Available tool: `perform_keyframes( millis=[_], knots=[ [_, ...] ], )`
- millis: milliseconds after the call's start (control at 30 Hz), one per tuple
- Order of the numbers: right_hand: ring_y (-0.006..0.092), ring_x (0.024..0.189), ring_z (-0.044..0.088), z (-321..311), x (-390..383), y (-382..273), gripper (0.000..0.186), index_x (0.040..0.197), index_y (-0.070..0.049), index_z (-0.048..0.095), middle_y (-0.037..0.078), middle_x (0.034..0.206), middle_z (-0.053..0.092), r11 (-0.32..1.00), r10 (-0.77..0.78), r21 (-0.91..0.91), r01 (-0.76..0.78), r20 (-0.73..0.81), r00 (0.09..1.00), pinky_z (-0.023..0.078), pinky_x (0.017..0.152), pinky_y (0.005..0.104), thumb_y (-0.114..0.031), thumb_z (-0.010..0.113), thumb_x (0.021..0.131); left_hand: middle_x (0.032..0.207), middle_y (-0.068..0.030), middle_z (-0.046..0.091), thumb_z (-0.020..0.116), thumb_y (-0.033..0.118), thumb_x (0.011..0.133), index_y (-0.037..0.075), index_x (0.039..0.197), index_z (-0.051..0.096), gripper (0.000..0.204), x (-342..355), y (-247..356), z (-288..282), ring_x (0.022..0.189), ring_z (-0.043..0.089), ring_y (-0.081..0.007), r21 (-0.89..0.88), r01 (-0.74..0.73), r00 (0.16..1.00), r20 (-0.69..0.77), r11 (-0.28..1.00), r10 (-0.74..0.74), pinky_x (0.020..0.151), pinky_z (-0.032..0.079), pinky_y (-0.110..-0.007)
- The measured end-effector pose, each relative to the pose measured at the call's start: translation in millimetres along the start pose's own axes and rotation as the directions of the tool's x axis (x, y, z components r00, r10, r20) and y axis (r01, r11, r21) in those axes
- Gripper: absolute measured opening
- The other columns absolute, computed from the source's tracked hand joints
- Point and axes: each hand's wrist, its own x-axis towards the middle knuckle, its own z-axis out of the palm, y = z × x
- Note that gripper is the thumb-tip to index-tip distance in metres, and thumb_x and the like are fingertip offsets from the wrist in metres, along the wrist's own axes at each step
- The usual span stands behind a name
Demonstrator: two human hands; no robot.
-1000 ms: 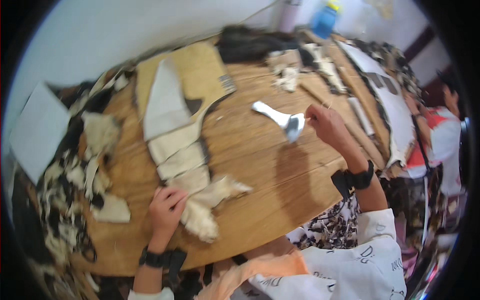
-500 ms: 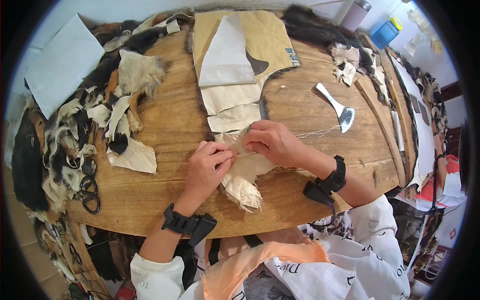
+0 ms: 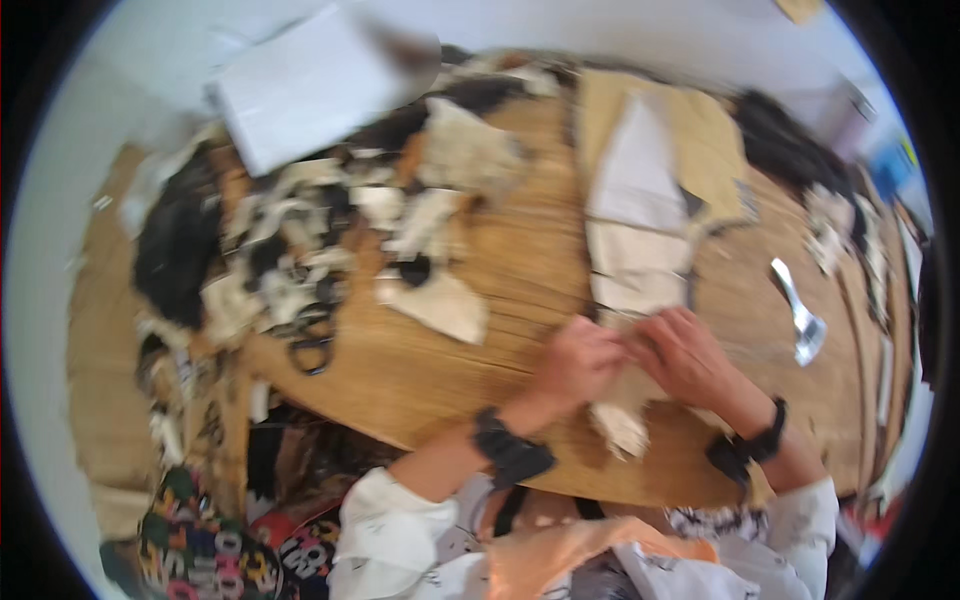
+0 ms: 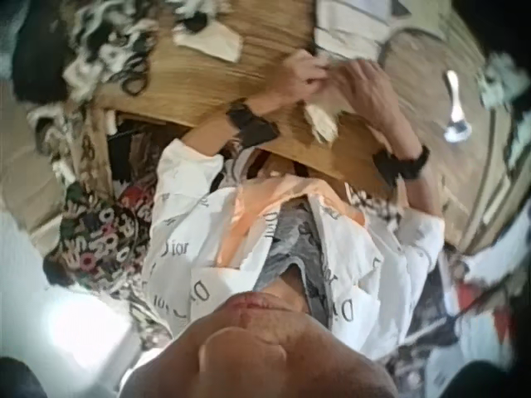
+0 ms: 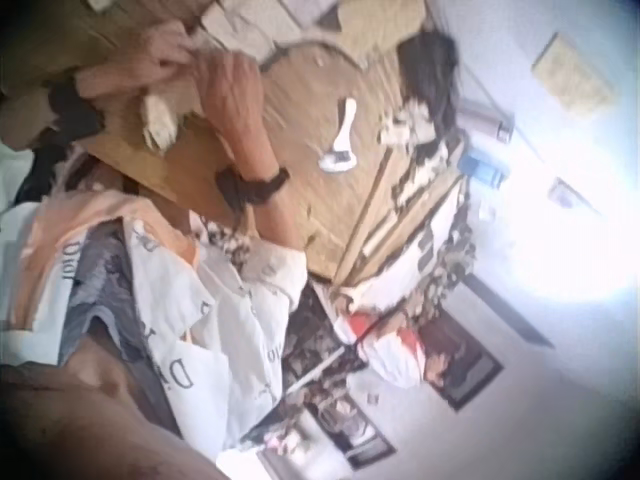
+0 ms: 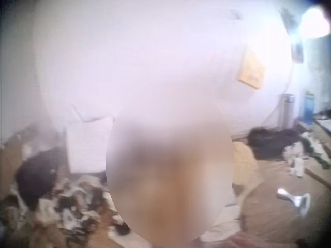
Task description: Sewing and trimming strips of animal fur together on a workshop table.
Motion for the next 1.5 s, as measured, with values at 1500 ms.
perform_keyframes(
  millis=[1500],
  knots=[
    [0.0197,0.079,0.051,6,-8,-12,0.02,0.091,-0.009,0.054,0.001,0.077,0.052,0.958,-0.169,-0.239,0.159,-0.021,0.985,0.039,0.071,0.0312,-0.017,0.057,0.073,0.09,-0.0079,0.065,0.065,0.0,0.07,0.003,0.083,0.066,0.013,12,2,-7,0.082,0.057,-0.0267,-0.159,0.17,0.985,0.058,0.972,-0.163,0.073,0.048,-0.034]
  ],
)
